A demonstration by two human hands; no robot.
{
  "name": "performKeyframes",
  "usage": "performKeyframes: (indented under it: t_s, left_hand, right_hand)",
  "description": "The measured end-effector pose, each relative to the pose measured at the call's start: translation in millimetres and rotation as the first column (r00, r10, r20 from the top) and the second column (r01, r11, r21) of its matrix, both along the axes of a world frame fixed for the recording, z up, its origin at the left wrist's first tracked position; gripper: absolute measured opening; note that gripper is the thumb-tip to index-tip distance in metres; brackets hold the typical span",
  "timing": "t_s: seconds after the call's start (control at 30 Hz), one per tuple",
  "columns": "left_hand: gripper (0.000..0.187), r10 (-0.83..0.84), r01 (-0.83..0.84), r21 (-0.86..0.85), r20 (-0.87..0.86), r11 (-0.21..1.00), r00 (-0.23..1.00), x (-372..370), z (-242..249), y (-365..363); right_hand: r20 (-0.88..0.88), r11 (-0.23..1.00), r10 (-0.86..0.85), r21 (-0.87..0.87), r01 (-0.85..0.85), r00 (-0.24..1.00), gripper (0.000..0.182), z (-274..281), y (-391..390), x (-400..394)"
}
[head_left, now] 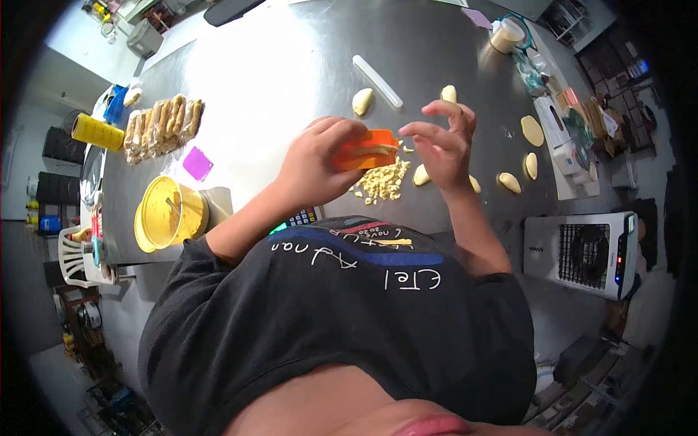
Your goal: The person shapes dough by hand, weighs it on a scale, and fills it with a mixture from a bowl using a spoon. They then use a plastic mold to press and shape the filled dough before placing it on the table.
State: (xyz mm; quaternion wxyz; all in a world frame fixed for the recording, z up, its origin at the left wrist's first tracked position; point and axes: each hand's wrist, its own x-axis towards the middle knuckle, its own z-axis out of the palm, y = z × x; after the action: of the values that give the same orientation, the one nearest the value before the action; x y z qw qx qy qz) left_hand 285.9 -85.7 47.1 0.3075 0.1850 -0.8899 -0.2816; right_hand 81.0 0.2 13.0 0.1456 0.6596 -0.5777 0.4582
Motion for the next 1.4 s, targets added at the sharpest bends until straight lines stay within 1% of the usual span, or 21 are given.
performKeyframes:
  t_s: [0.03, 0.07, 0.13, 0.17, 0.23, 0.33, 0.47, 0.57, 0.67, 0.7, 0.77, 0.8, 0.93, 1.0, 1.03, 1.1, 1.13, 1.17, 1.23, 1.37, 1.4]
  left_hand:
    - [0.037, -0.024, 0.024, 0.002, 0.027, 1.0, 0.999, -0.2, 0.7, 1.0]
    - [0.037, -0.018, 0.018, 0.005, 0.028, 1.0, 0.999, 0.2, 1.9, 2.5]
    - [0.039, -0.057, 0.059, -0.019, 0.1, 0.998, 0.993, 0.7, 4.2, 3.8]
    - [0.039, -0.057, 0.06, -0.021, 0.102, 0.998, 0.993, 0.6, 4.4, 4.1]
    - [0.039, -0.046, 0.041, 0.038, 0.143, 0.998, 0.989, 0.7, 3.1, 5.1]
    - [0.034, -0.021, 0.014, 0.077, 0.091, 0.997, 0.996, 0.9, -3.2, 5.5]
    - [0.035, 0.022, -0.039, 0.158, 0.107, 0.987, 0.994, 2.0, -8.1, 4.6]
    - [0.036, 0.067, -0.083, 0.212, 0.08, 0.974, 0.995, 5.2, -5.8, 0.6]
    - [0.037, 0.079, -0.087, 0.15, 0.059, 0.985, 0.995, 8.2, -1.8, -3.5]
    - [0.038, 0.078, -0.087, 0.14, 0.07, 0.986, 0.994, 8.7, -0.5, -3.9]
    - [0.039, 0.076, -0.086, 0.132, 0.083, 0.987, 0.994, 8.7, -0.6, -3.4]
    - [0.038, 0.066, -0.077, 0.158, 0.074, 0.985, 0.995, 7.9, -1.2, -2.7]
    - [0.037, 0.003, -0.019, 0.173, 0.092, 0.985, 0.996, 1.5, -3.9, 0.7]
    - [0.036, -0.024, 0.01, 0.133, 0.109, 0.991, 0.994, -2.4, -3.0, 3.0]
    - [0.036, -0.046, 0.034, 0.092, 0.125, 0.995, 0.991, -4.2, -2.2, 4.4]
    - [0.036, -0.084, 0.071, 0.1, 0.137, 0.992, 0.987, -7.8, 0.2, 7.5]
    - [0.036, -0.119, 0.104, 0.105, 0.147, 0.989, 0.982, -8.4, 0.9, 8.0]
    - [0.036, -0.118, 0.103, 0.104, 0.148, 0.989, 0.982, -8.0, -0.4, 7.3]
    - [0.036, -0.106, 0.108, -0.001, 0.134, 0.994, 0.985, -6.3, -3.8, 5.0]
    - [0.037, -0.088, 0.086, 0.018, 0.156, 0.996, 0.984, -1.3, -0.1, 3.3]
    - [0.036, -0.044, 0.035, 0.062, 0.147, 0.997, 0.988, 1.2, 0.0, 1.7]
  right_hand:
    - [-0.107, 0.994, 0.09, -0.046, -0.096, 0.99, 0.019, 11.2, -0.6, 4.7]
    - [-0.106, 0.994, 0.097, -0.044, -0.102, 0.99, 0.019, 16.8, -2.9, 8.3]
    - [-0.188, 0.948, 0.317, 0.09, -0.305, 0.929, 0.015, 22.7, -8.8, 12.5]
    - [-0.188, 0.948, 0.316, 0.088, -0.305, 0.93, 0.015, 20.5, -12.3, 11.7]
    - [-0.216, 0.91, 0.414, 0.112, -0.399, 0.884, 0.015, 15.1, -19.2, 10.0]
    - [-0.227, 0.902, 0.431, 0.122, -0.414, 0.873, 0.014, 15.1, -20.6, 10.5]
    - [-0.236, 0.898, 0.438, 0.085, -0.431, 0.867, 0.016, 3.5, -22.6, -0.2]
    - [-0.285, 0.928, 0.365, 0.036, -0.37, 0.886, 0.017, -9.0, -16.9, -13.4]
    - [-0.225, 0.976, 0.215, 0.076, -0.203, 0.95, 0.02, -21.6, -2.9, -24.6]
    - [-0.226, 0.976, 0.217, 0.076, -0.205, 0.95, 0.02, -23.4, -0.3, -27.7]
    - [-0.085, 0.971, 0.183, 0.175, -0.166, 0.979, 0.019, -25.9, 4.5, -33.1]
    - [-0.061, 0.974, 0.163, 0.166, -0.151, 0.985, 0.022, -24.4, 5.7, -33.7]
    - [-0.083, 0.979, 0.123, 0.173, -0.107, 0.989, 0.018, -18.1, 6.4, -26.6]
    - [-0.175, 0.961, 0.261, 0.139, -0.238, 0.949, 0.019, 4.4, 5.0, -7.0]
    - [-0.173, 0.961, 0.259, 0.141, -0.236, 0.95, 0.019, 8.5, 1.7, 1.1]
    - [-0.24, 0.918, 0.395, 0.131, -0.374, 0.887, 0.021, 14.0, -7.3, 14.4]
    - [-0.287, 0.903, 0.43, 0.155, -0.401, 0.856, 0.015, 15.9, -13.3, 17.2]
    - [-0.287, 0.903, 0.43, 0.154, -0.402, 0.856, 0.015, 17.5, -16.2, 17.4]
    - [-0.318, 0.893, 0.449, 0.199, -0.404, 0.835, 0.011, 20.2, -21.4, 17.8]
    - [-0.349, 0.891, 0.455, 0.179, -0.418, 0.819, 0.012, 9.0, -22.0, 5.4]
    - [-0.333, 0.904, 0.426, 0.187, -0.384, 0.841, 0.012, 5.4, -19.4, -2.0]
